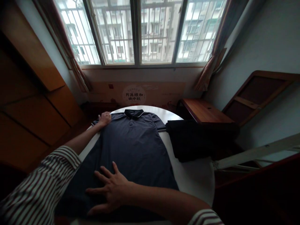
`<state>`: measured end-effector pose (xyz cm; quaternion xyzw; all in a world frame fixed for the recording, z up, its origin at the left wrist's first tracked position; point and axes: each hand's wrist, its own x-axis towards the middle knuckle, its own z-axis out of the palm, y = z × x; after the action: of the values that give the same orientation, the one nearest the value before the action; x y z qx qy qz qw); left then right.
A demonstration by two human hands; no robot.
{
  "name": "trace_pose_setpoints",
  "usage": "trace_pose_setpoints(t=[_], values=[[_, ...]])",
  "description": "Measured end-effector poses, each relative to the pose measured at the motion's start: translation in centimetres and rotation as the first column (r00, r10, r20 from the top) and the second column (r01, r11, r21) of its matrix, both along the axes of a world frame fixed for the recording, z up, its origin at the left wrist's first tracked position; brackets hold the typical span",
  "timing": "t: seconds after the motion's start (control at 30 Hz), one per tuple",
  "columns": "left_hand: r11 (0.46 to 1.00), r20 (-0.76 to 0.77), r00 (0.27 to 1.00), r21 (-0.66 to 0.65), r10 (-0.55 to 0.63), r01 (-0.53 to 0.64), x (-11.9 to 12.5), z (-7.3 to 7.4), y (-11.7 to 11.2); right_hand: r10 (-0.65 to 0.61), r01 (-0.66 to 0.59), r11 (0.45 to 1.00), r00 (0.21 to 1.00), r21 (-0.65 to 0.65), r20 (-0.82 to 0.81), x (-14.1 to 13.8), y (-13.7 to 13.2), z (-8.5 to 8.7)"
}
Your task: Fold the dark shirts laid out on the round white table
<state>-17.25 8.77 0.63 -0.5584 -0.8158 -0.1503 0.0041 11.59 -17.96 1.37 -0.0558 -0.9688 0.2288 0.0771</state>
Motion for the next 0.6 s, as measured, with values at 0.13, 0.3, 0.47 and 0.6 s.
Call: trace_pose_setpoints(t=[0.13, 0.3, 0.47, 0.6], values=[[0.96, 0.057, 0.979, -0.19, -0.198, 0.206, 4.1, -2.3, 0.4, 0.03, -0.03, 0.999, 0.999, 0.013, -0.016, 0.1, -0.8, 0.1], [0.944, 0.043, 0.99, -0.297, -0.135, 0.141, 6.1, -1.1, 0.8, 0.094, -0.095, 0.995, 0.995, -0.039, -0.033, 0.4, 0.3, 0.2], [0.946, -0.081, 0.944, -0.074, -0.32, 0.315, 14.6, 0.2, -1.6, -0.343, 0.339, 0.936, 0.939, -0.094, -0.018, 4.2, 12.1, 3.8], [0.668, -0.094, 0.668, 0.035, -0.739, 0.744, 22.2, -1.3, -5.4, -0.851, 0.822, 0.525, 0.5, 0.22, 0.162, 9.5, 24.2, 7.4]])
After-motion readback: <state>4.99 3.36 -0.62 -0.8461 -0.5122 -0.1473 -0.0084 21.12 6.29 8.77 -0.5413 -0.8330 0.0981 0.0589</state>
